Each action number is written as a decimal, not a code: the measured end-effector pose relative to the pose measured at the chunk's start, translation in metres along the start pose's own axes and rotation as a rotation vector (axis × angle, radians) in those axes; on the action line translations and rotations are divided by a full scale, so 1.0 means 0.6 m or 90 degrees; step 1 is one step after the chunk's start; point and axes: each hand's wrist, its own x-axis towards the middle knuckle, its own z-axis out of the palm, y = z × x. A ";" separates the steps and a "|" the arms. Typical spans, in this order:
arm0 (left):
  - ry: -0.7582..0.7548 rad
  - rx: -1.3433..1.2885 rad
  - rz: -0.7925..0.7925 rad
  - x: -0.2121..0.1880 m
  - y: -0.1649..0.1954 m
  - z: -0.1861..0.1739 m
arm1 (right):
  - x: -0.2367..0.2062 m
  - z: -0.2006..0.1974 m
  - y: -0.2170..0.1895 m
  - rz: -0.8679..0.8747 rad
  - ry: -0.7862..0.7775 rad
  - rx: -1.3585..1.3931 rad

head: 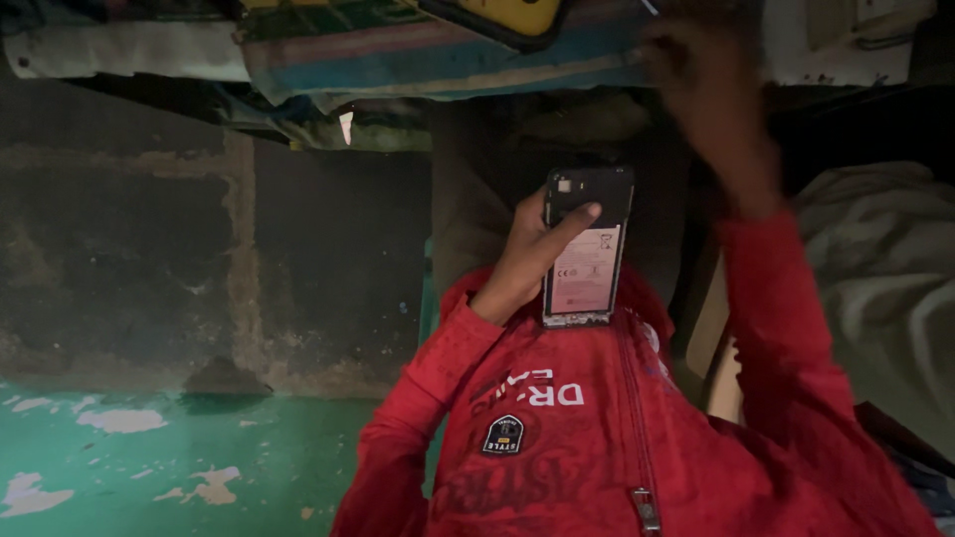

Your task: The person holds a disassembled smartphone with its back cover and battery exposed, works on the internal components, and uses a screwdriver to unscrew and re-tighten screws on the phone body while seated at a cluttered workbench.

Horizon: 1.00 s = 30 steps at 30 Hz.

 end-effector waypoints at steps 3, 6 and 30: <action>0.006 -0.019 -0.003 -0.003 -0.005 -0.003 | 0.034 0.041 -0.001 -0.162 0.036 -0.013; -0.011 -0.031 0.032 -0.004 -0.012 -0.010 | 0.059 0.061 -0.001 -0.098 0.005 -0.150; 0.084 -0.070 -0.014 0.027 -0.016 -0.015 | -0.165 0.032 -0.164 0.112 0.209 0.067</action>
